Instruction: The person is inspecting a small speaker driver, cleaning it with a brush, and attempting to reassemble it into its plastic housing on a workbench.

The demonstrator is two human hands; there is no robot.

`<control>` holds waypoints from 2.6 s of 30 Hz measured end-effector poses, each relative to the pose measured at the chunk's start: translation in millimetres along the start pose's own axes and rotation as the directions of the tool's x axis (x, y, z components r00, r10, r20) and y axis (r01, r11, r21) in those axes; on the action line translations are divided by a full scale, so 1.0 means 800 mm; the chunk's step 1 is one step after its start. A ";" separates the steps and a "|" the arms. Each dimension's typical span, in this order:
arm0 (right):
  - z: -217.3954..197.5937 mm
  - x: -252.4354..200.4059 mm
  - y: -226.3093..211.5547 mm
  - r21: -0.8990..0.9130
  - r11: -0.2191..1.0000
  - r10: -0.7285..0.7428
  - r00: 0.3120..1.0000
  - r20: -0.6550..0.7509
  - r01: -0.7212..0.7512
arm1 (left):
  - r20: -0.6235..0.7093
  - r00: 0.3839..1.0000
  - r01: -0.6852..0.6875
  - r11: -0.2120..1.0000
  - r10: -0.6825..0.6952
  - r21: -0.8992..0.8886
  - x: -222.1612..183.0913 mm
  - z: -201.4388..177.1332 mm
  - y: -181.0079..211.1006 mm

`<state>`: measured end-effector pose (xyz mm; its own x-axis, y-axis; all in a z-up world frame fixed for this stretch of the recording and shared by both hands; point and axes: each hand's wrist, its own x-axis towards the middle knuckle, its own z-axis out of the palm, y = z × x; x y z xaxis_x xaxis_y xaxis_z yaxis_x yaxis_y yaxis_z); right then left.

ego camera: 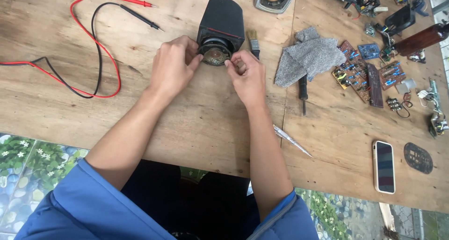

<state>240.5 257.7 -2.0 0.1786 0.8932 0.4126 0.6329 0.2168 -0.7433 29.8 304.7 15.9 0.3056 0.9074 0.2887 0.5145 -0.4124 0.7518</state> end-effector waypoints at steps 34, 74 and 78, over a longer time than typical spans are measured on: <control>-0.037 0.000 -0.042 -0.132 0.991 0.050 0.919 0.392 0.002 | 0.251 0.872 -0.440 0.898 0.420 0.025 -0.020 -0.044 0.018; 0.022 0.013 -0.020 0.093 0.992 -0.081 0.992 -0.094 0.090 | 0.210 0.971 -0.164 0.959 0.115 0.231 -0.024 -0.021 0.028; 0.011 0.002 -0.050 0.375 0.907 0.159 0.980 0.115 -0.192 | -0.011 0.976 -0.217 0.975 0.217 -0.039 -0.024 -0.017 0.015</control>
<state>208.6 253.8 24.0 0.1889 0.9558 0.2253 0.2574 0.1732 -0.9506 19.1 283.2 27.2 0.4010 0.7970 0.4517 0.4041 -0.5963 0.6936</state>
